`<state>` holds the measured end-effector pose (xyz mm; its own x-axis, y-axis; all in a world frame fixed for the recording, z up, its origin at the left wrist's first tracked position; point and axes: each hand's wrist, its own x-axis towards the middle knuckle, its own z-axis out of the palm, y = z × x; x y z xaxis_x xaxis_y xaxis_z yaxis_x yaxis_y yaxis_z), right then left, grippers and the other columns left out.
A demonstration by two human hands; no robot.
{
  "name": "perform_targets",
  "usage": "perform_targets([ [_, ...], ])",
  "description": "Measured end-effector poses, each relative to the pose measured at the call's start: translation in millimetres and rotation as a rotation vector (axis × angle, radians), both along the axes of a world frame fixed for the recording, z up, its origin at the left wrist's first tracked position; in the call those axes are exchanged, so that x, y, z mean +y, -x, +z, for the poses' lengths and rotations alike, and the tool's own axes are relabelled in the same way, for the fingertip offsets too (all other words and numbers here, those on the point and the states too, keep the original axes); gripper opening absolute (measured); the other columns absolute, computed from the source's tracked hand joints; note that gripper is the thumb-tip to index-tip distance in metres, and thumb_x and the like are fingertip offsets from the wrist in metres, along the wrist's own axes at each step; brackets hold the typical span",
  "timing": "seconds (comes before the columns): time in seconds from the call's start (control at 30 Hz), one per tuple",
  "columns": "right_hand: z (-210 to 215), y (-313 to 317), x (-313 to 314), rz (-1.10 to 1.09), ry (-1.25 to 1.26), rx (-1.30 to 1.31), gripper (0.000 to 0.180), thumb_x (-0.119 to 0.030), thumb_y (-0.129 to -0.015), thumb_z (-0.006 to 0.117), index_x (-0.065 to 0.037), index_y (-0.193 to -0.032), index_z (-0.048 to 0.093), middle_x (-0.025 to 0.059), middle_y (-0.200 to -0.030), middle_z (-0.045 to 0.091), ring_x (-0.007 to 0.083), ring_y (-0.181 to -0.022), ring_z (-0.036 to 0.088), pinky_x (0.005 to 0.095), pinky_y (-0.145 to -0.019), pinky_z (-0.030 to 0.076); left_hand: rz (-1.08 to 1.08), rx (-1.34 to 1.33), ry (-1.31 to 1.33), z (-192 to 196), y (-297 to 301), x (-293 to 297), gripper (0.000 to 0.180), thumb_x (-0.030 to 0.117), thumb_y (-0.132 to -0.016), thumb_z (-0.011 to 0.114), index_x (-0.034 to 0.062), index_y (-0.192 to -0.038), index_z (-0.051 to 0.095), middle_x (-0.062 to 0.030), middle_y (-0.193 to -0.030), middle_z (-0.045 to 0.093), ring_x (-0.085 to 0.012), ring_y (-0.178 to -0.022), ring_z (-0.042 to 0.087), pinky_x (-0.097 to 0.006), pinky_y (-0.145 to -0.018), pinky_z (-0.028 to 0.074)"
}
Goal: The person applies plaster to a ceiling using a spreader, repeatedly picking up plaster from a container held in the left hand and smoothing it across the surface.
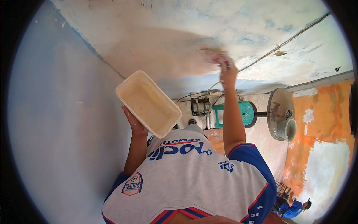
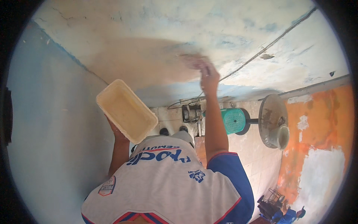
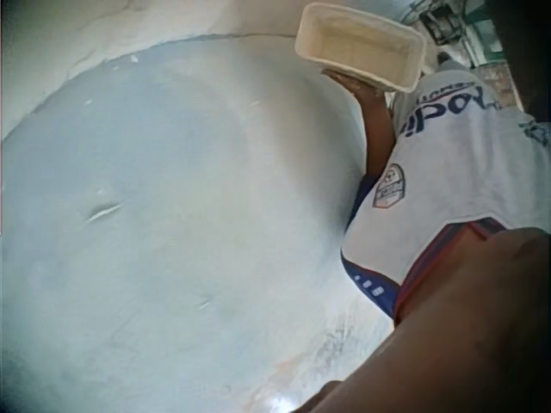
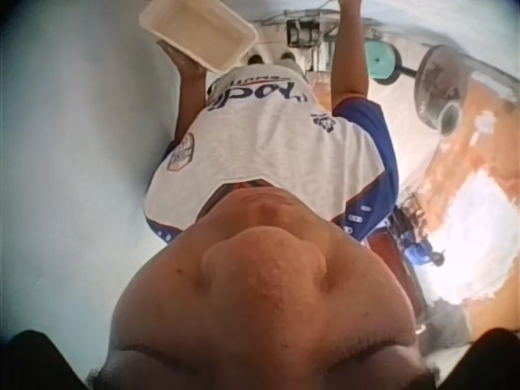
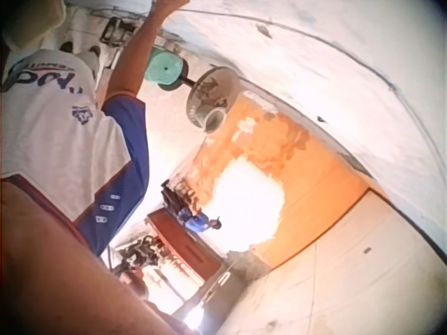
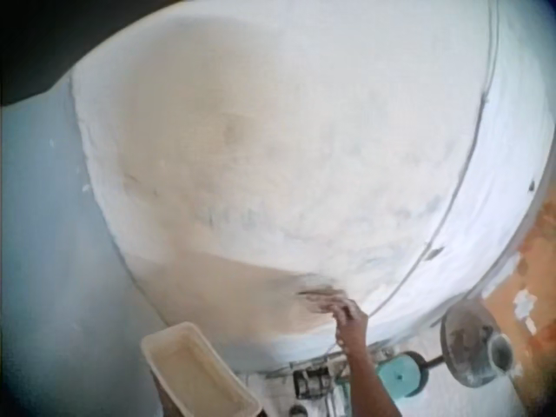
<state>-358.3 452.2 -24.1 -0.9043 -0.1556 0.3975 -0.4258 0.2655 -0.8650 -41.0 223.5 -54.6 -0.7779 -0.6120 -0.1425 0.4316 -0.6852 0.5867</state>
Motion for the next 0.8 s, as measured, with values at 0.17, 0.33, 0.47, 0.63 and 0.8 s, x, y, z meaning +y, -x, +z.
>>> perform_targets([
  [0.17,35.7,0.3,41.6,0.035,0.3,0.021,0.012,-0.012,-0.1,0.063,-0.002,-0.103,0.068,0.0065,-0.099,0.07,0.015,-0.086,0.067,0.0293,-0.074,0.056,0.048,-0.038,0.023,2.7,-16.5,2.2,0.075,0.068,-0.101,0.033,0.014,-0.154,0.036,-0.0063,-0.151,0.046,-0.0238,-0.135,0.049,-0.04,-0.109,0.046],
  [0.33,-30.6,-14.9,-11.8,0.207,0.041,-0.044,0.019,-0.006,-0.097,0.066,0.004,-0.112,0.069,0.0097,-0.1,0.072,0.0146,-0.088,0.067,0.0294,-0.076,0.057,0.015,-0.028,-0.083,2.2,-15.8,5.3,0.075,0.068,-0.101,0.034,0.0134,-0.153,0.037,-0.0073,-0.151,0.047,-0.0241,-0.133,0.051,-0.04,-0.108,0.046],
  [0.47,-12.1,2.0,-3.4,-0.055,0.198,-0.015,0.019,-0.01,-0.098,0.066,0.002,-0.113,0.067,0.0075,-0.1,0.071,0.0149,-0.084,0.068,0.0279,-0.074,0.056,0.045,-0.083,-0.073,0.5,-23.4,6.7,0.076,0.068,-0.101,0.032,0.013,-0.153,0.036,-0.0074,-0.151,0.047,-0.0243,-0.133,0.051,-0.04,-0.108,0.047],
  [0.63,13.2,-1.2,29.0,0.026,0.314,-0.011,0.01,-0.007,-0.099,0.062,-0.001,-0.106,0.065,0.009,-0.101,0.071,0.0164,-0.087,0.07,0.0285,-0.074,0.058,0.044,-0.111,-0.014,4.7,-31.4,15.9,0.076,0.068,-0.102,0.031,0.0123,-0.154,0.035,-0.0075,-0.152,0.045,-0.024,-0.135,0.049,-0.039,-0.109,0.045],
  [0.8,-22.5,-15.6,-27.3,0.101,-0.062,0.139,0.02,-0.006,-0.088,0.074,0.003,-0.105,0.069,0.0164,-0.098,0.073,0.0253,-0.086,0.073,0.0328,-0.078,0.057,0.045,-0.211,0.018,9.1,-25.7,20.8,0.077,0.068,-0.101,0.031,0.0124,-0.154,0.036,-0.0077,-0.152,0.045,-0.0243,-0.135,0.048,-0.04,-0.111,0.044],
])
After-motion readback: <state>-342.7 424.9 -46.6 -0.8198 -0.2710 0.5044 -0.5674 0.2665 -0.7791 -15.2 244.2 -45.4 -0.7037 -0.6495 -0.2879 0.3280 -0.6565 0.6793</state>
